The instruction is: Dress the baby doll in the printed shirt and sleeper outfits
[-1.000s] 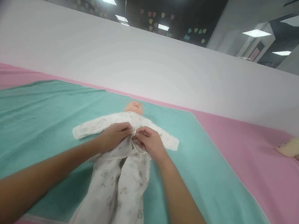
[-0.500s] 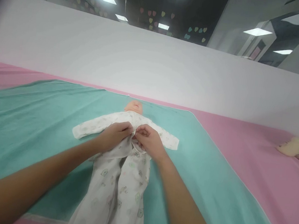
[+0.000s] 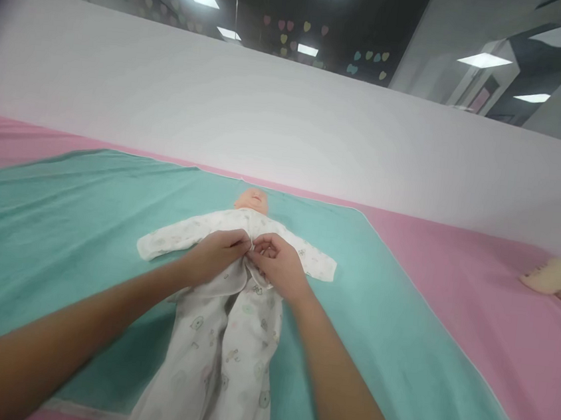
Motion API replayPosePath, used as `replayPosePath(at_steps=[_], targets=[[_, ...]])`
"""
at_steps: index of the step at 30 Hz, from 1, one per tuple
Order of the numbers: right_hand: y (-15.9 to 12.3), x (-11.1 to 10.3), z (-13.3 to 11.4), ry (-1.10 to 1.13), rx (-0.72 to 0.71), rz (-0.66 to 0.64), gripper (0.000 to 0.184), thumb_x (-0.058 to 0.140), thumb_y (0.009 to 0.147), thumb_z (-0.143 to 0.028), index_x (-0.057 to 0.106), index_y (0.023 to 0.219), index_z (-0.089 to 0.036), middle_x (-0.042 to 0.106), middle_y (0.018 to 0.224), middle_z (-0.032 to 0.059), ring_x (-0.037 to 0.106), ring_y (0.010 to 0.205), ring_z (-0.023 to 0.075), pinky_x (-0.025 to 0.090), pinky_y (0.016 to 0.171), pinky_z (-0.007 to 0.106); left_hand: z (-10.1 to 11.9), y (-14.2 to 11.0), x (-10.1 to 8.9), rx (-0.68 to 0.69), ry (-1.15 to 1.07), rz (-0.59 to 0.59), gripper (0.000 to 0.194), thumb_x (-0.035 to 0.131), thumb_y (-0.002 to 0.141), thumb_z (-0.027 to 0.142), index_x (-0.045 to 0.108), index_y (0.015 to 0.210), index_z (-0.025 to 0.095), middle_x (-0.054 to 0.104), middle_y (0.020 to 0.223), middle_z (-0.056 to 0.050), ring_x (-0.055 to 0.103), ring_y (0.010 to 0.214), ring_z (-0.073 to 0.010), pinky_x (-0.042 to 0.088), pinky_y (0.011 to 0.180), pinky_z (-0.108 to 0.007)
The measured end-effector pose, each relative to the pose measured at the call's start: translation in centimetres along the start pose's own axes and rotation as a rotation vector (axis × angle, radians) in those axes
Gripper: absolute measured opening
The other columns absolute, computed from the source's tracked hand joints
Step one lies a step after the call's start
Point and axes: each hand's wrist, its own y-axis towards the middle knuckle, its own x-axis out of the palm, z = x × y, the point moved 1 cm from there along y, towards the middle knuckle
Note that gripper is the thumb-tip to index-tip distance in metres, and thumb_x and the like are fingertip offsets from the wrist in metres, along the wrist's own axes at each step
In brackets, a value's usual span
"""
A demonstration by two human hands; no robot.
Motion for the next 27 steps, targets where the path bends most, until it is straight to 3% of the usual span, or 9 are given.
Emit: replayPosePath(at_steps=[4,11,19,27], targets=[[-0.04,0.18,0.17,-0.042,-0.021,0.022,0.019,0.060,0.072,-0.031,0.057,0.089,-0.023,0.051,0.063,-0.0052,0.041,0.046,0.0064,0.032,0.042,0.019,0.25,-0.15,0.06,-0.031,0.006,0.003,0.033,0.038,0.083,0.046,0.039,0.063,0.019,0.048,0.059,0.004,0.041,0.055,-0.0123,0.027,0.048,-0.024],[0.20,0.18,0.37,-0.043,-0.041,0.021,0.025,0.063,0.068,-0.024,0.058,0.092,-0.022,0.057,0.078,-0.0023,0.042,0.053,0.0063,0.035,0.046,0.019,-0.12,-0.03,0.56,-0.015,0.060,0.081,0.020,0.041,0.077,0.026,0.034,0.059,0.019,0.043,0.055,0.004,0.037,0.053,-0.0111,0.025,0.047,-0.025],[0.07,0.40,0.07,0.063,-0.015,0.032,0.021,0.059,0.077,-0.039,0.057,0.085,-0.020,0.053,0.066,-0.0035,0.044,0.050,0.0064,0.034,0.043,0.019,-0.12,-0.20,0.10,-0.026,-0.030,0.054,0.019,0.042,0.073,0.024,0.030,0.060,0.018,0.034,0.055,0.005,0.031,0.054,-0.0100,0.023,0.047,-0.024],[0.14,0.17,0.12,0.106,-0.003,0.021,0.023,0.060,0.077,-0.041,0.055,0.085,-0.020,0.053,0.066,-0.0035,0.043,0.047,0.0060,0.032,0.039,0.018,-0.68,-0.08,-0.27,-0.036,-0.188,0.015,0.016,0.043,0.076,0.029,0.040,0.064,0.019,0.038,0.059,0.005,0.035,0.057,-0.0099,0.027,0.050,-0.022]])
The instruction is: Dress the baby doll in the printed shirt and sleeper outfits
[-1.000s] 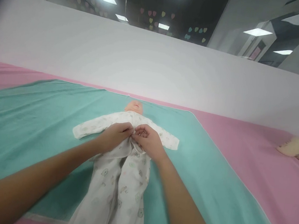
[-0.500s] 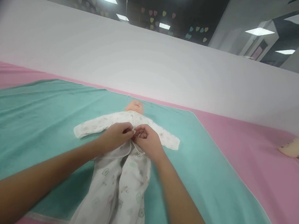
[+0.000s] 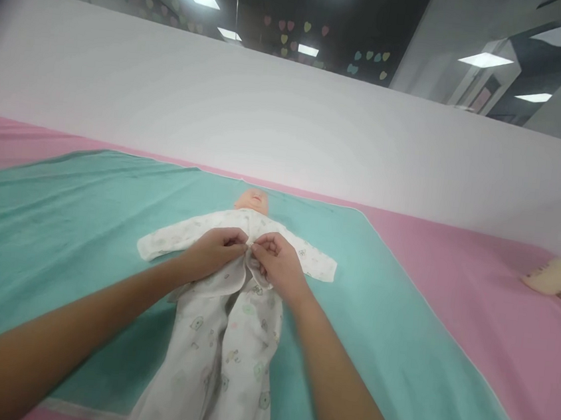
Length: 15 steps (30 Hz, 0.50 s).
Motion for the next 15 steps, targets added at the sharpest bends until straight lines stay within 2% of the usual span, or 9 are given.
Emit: replayPosePath(at_steps=[3,5,7,8,10,11,12,13,15], targets=[[0.1,0.3,0.2,0.025,-0.001,0.004,0.024,0.060,0.076,-0.042,0.055,0.086,-0.020,0.053,0.066,-0.0038,0.042,0.046,0.0058,0.030,0.038,0.017,-0.1,0.0,0.0,0.022,-0.025,-0.036,0.014,0.042,0.077,0.030,0.046,0.069,0.020,0.043,0.061,0.005,0.038,0.058,-0.0103,0.029,0.051,-0.022],[0.3,0.3,0.4,0.032,-0.006,0.002,0.025,0.059,0.076,-0.043,0.055,0.087,-0.021,0.051,0.061,-0.0047,0.040,0.044,0.0061,0.028,0.037,0.018,-0.1,0.1,0.0,0.056,0.036,-0.031,0.014,0.041,0.078,0.029,0.046,0.068,0.020,0.044,0.060,0.005,0.038,0.058,-0.0105,0.028,0.051,-0.022],[0.8,-0.6,0.9,-0.006,-0.026,0.044,0.027,0.056,0.077,-0.047,0.054,0.088,-0.022,0.050,0.058,-0.0048,0.040,0.043,0.0077,0.030,0.039,0.020,-0.3,0.4,-0.3,0.105,0.221,0.047,0.015,0.043,0.076,0.029,0.042,0.064,0.019,0.043,0.058,0.004,0.036,0.056,-0.0109,0.026,0.050,-0.023],[1.0,-1.5,1.2,-0.064,-0.046,0.112,0.028,0.054,0.077,-0.048,0.054,0.088,-0.022,0.052,0.060,-0.0039,0.043,0.045,0.0088,0.033,0.042,0.021,-0.5,0.6,-0.7,0.123,0.336,0.111,0.016,0.044,0.076,0.028,0.040,0.063,0.019,0.044,0.058,0.003,0.036,0.055,-0.0113,0.025,0.050,-0.024],[1.3,-4.5,1.9,-0.291,-0.077,0.337,0.029,0.051,0.077,-0.050,0.054,0.084,-0.021,0.059,0.070,0.0000,0.051,0.054,0.0122,0.039,0.051,0.025,-1.3,1.2,-1.9,0.106,0.543,0.244,0.016,0.043,0.077,0.028,0.040,0.064,0.019,0.047,0.060,0.002,0.037,0.054,-0.0123,0.022,0.051,-0.025],[1.4,-6.4,2.3,-0.476,-0.066,0.469,0.030,0.049,0.078,-0.050,0.054,0.081,-0.021,0.061,0.075,0.0025,0.054,0.061,0.0143,0.041,0.057,0.027,-2.1,1.4,-2.8,0.065,0.610,0.301,0.016,0.041,0.079,0.029,0.043,0.066,0.020,0.050,0.062,0.001,0.039,0.055,-0.0130,0.022,0.051,-0.026],[1.3,-8.4,2.8,-0.689,0.000,0.562,0.032,0.047,0.078,-0.051,0.054,0.078,-0.020,0.061,0.077,0.0046,0.055,0.067,0.0170,0.040,0.061,0.029,-3.0,1.5,-3.8,0.002,0.660,0.336,0.018,0.038,0.081,0.031,0.045,0.069,0.020,0.053,0.065,0.000,0.042,0.055,-0.0139,0.022,0.051,-0.026],[1.2,-10.5,3.4,-0.863,0.137,0.607,0.034,0.045,0.078,-0.053,0.055,0.075,-0.020,0.061,0.074,0.0064,0.055,0.069,0.0197,0.040,0.062,0.032,-4.0,1.5,-4.9,-0.055,0.705,0.357,0.022,0.036,0.083,0.035,0.048,0.071,0.020,0.056,0.068,-0.002,0.045,0.056,-0.0151,0.023,0.051,-0.026],[0.9,-14.0,4.7,-1.020,0.397,0.572,0.042,0.044,0.076,-0.058,0.055,0.074,-0.018,0.061,0.075,0.0109,0.056,0.070,0.0235,0.039,0.062,0.035,-6.5,0.9,-7.3,-0.167,0.769,0.396,0.032,0.031,0.086,0.041,0.052,0.074,0.019,0.061,0.079,-0.006,0.051,0.062,-0.0184,0.025,0.052,-0.026]])
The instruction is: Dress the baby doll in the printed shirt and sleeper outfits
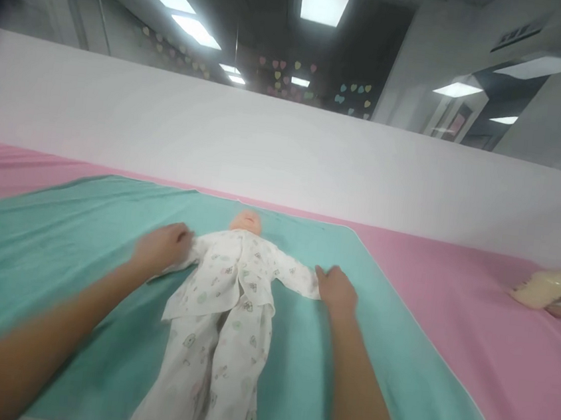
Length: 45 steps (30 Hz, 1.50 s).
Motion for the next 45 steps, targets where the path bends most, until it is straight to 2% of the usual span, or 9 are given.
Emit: replayPosePath(at_steps=[6,11,18,23,29,37,39,42,45], targets=[[1.7,1.6,2.3,0.114,-0.086,-0.173,0.046,0.048,0.070,-0.062,0.052,0.054,-0.018,0.060,0.065,0.0085,0.055,0.062,0.0207,0.035,0.057,0.031,-8.7,-2.0,-0.9,-0.310,-0.120,-0.246,0.047,0.040,0.075,0.062,0.058,0.066,0.019,0.063,0.074,-0.009,0.056,0.068,-0.0264,0.034,0.055,-0.029],[1.0,2.8,1.0,0.267,-0.156,-0.055,0.035,0.044,0.075,-0.052,0.050,0.060,-0.020,0.058,0.065,0.0022,0.051,0.061,0.0165,0.034,0.056,0.027,-8.2,-3.8,-1.5,-0.287,-0.401,-0.357,0.047,0.049,0.070,0.063,0.052,0.056,0.019,0.055,0.055,-0.002,0.051,0.055,-0.0193,0.032,0.053,-0.026],[1.9,4.1,1.5,0.446,-0.109,0.106,0.045,0.032,0.078,-0.053,0.056,0.070,-0.016,0.060,0.065,0.0051,0.051,0.061,0.0171,0.037,0.057,0.027,-6.0,-4.0,-0.9,-0.454,-0.825,-0.066,0.035,0.066,0.061,0.048,0.052,0.072,0.017,0.052,0.058,0.002,0.046,0.053,-0.0127,0.033,0.050,-0.023],[4.1,3.8,2.5,0.468,-0.053,0.182,0.044,0.037,0.077,-0.053,0.058,0.076,-0.015,0.062,0.075,0.0083,0.053,0.068,0.0190,0.037,0.059,0.028,-7.8,-2.9,-1.0,-0.462,-1.330,0.188,0.031,0.068,0.060,0.034,0.048,0.078,0.018,0.053,0.067,0.001,0.051,0.059,-0.0124,0.042,0.055,-0.024],[5.3,3.4,4.5,0.367,0.079,0.260,0.041,0.033,0.081,-0.044,0.057,0.086,-0.011,0.061,0.082,0.0141,0.052,0.073,0.0218,0.036,0.062,0.031,-10.7,-1.9,-0.3,-0.628,-1.039,0.275,0.023,0.060,0.065,0.027,0.045,0.081,0.020,0.051,0.063,0.001,0.050,0.055,-0.0138,0.041,0.053,-0.025],[1.0,1.8,0.3,0.228,-0.174,0.248,0.022,0.053,0.075,-0.040,0.056,0.081,-0.019,0.057,0.100,0.0096,0.049,0.094,0.0229,0.035,0.078,0.032,-8.7,-2.1,0.6,-0.151,-0.001,0.036,0.023,0.047,0.072,0.019,0.057,0.093,0.017,0.058,0.102,-0.014,0.051,0.101,-0.0319,0.041,0.077,-0.037],[-1.8,0.5,-1.3,0.297,-0.355,0.192,0.026,0.047,0.080,-0.044,0.054,0.080,-0.019,0.057,0.095,0.0079,0.050,0.089,0.0207,0.036,0.077,0.031,-6.8,-3.8,-0.3,-0.047,-0.014,0.060,0.023,0.045,0.076,0.021,0.056,0.096,0.017,0.055,0.111,-0.013,0.047,0.108,-0.0316,0.040,0.082,-0.037],[-7.3,-0.1,-3.1,0.467,-0.665,-0.340,0.029,0.043,0.083,-0.048,0.054,0.085,-0.021,0.058,0.084,0.0010,0.052,0.075,0.0157,0.038,0.067,0.026,-2.8,-7.5,-1.2,0.079,-0.314,-0.128,0.027,0.045,0.082,0.038,0.052,0.101,0.021,0.057,0.106,-0.007,0.055,0.096,-0.0236,0.044,0.077,-0.031],[-11.5,0.3,-3.9,0.384,-0.718,-0.427,0.032,0.053,0.078,-0.053,0.052,0.083,-0.021,0.057,0.078,-0.0015,0.049,0.067,0.0139,0.034,0.059,0.024,1.5,-10.8,-1.4,0.327,-0.394,-0.195,0.037,0.051,0.080,0.045,0.048,0.108,0.021,0.055,0.109,-0.007,0.052,0.098,-0.0230,0.043,0.081,-0.033]])
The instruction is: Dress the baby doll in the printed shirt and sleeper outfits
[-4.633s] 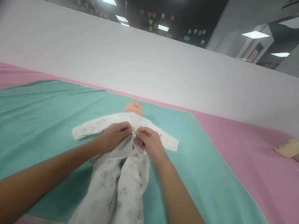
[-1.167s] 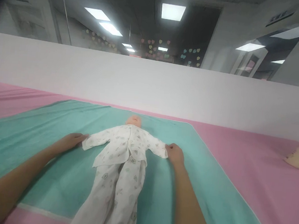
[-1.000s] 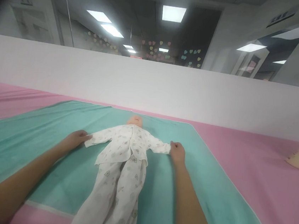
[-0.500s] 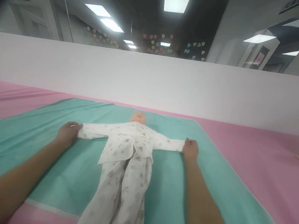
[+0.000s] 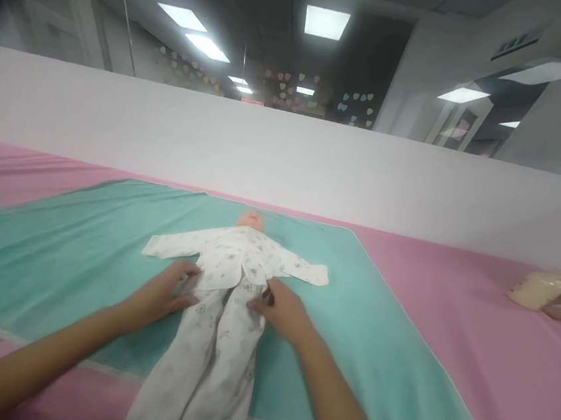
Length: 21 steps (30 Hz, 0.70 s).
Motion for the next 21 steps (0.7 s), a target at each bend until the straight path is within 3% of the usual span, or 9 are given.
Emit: replayPosePath(at_steps=[4,8,10,12,14,16,19,21], targets=[[0.1,0.2,-2.1,-0.204,0.009,0.113,0.037,0.033,0.090,-0.045,0.042,0.066,-0.019,0.052,0.065,-0.0011,0.045,0.062,0.0129,0.028,0.056,0.023,3.4,1.1,0.6,0.187,0.263,0.043,0.025,0.042,0.088,0.040,0.052,0.088,0.017,0.056,0.089,-0.008,0.051,0.084,-0.0220,0.040,0.072,-0.033],[0.2,-1.2,-5.4,-0.541,-0.125,0.220,0.030,0.033,0.091,-0.031,0.042,0.065,-0.019,0.050,0.062,0.0003,0.044,0.059,0.0134,0.021,0.054,0.025,3.9,2.0,-1.6,0.339,0.521,0.063,0.032,0.030,0.093,0.030,0.053,0.076,0.017,0.055,0.077,-0.007,0.050,0.077,-0.0212,0.035,0.070,-0.034],[-0.6,-0.8,-6.8,-0.697,-0.218,0.173,0.023,0.040,0.087,-0.025,0.045,0.065,-0.019,0.052,0.064,0.0026,0.045,0.059,0.0142,0.019,0.052,0.027,3.3,1.4,-2.5,0.313,0.536,0.091,0.033,0.028,0.094,0.031,0.053,0.077,0.016,0.055,0.077,-0.007,0.049,0.076,-0.0208,0.034,0.069,-0.033],[-1.6,0.2,-7.6,-0.786,-0.293,0.018,0.020,0.047,0.082,-0.019,0.046,0.063,-0.018,0.055,0.067,0.0053,0.047,0.059,0.0149,0.017,0.051,0.028,2.5,0.3,-2.6,0.288,0.498,0.033,0.031,0.032,0.093,0.032,0.053,0.076,0.017,0.056,0.076,-0.007,0.050,0.073,-0.0201,0.034,0.067,-0.032],[-2.7,0.8,-7.9,-0.785,-0.309,-0.087,0.019,0.049,0.082,-0.017,0.047,0.063,-0.018,0.057,0.071,0.0067,0.049,0.060,0.0153,0.018,0.050,0.028,2.1,-1.3,-2.2,0.307,0.452,-0.098,0.026,0.037,0.091,0.030,0.054,0.075,0.018,0.057,0.076,-0.005,0.051,0.071,-0.0192,0.035,0.065,-0.032],[-3.9,0.7,-8.0,-0.701,-0.231,-0.059,0.022,0.043,0.087,-0.025,0.049,0.067,-0.019,0.058,0.072,0.0054,0.050,0.060,0.0148,0.021,0.050,0.028,2.2,-3.3,-1.9,0.319,0.405,-0.197,0.023,0.037,0.091,0.027,0.054,0.077,0.019,0.058,0.078,-0.004,0.052,0.073,-0.0184,0.037,0.067,-0.031],[-7.0,0.5,-7.6,-0.512,-0.091,-0.039,0.031,0.035,0.091,-0.041,0.049,0.072,-0.021,0.058,0.068,0.0017,0.050,0.058,0.0142,0.029,0.052,0.027,3.7,-7.1,-1.5,0.271,0.287,-0.207,0.022,0.036,0.091,0.030,0.056,0.087,0.021,0.060,0.086,-0.003,0.055,0.082,-0.0184,0.042,0.073,-0.031],[-9.8,1.5,-7.1,-0.413,-0.119,-0.081,0.024,0.046,0.084,-0.046,0.054,0.081,-0.024,0.061,0.082,0.0030,0.055,0.068,0.0172,0.038,0.059,0.030,4.9,-9.8,-1.1,0.239,0.198,-0.146,0.025,0.048,0.085,0.034,0.052,0.108,0.023,0.059,0.105,-0.006,0.055,0.093,-0.0198,0.045,0.081,-0.032]])
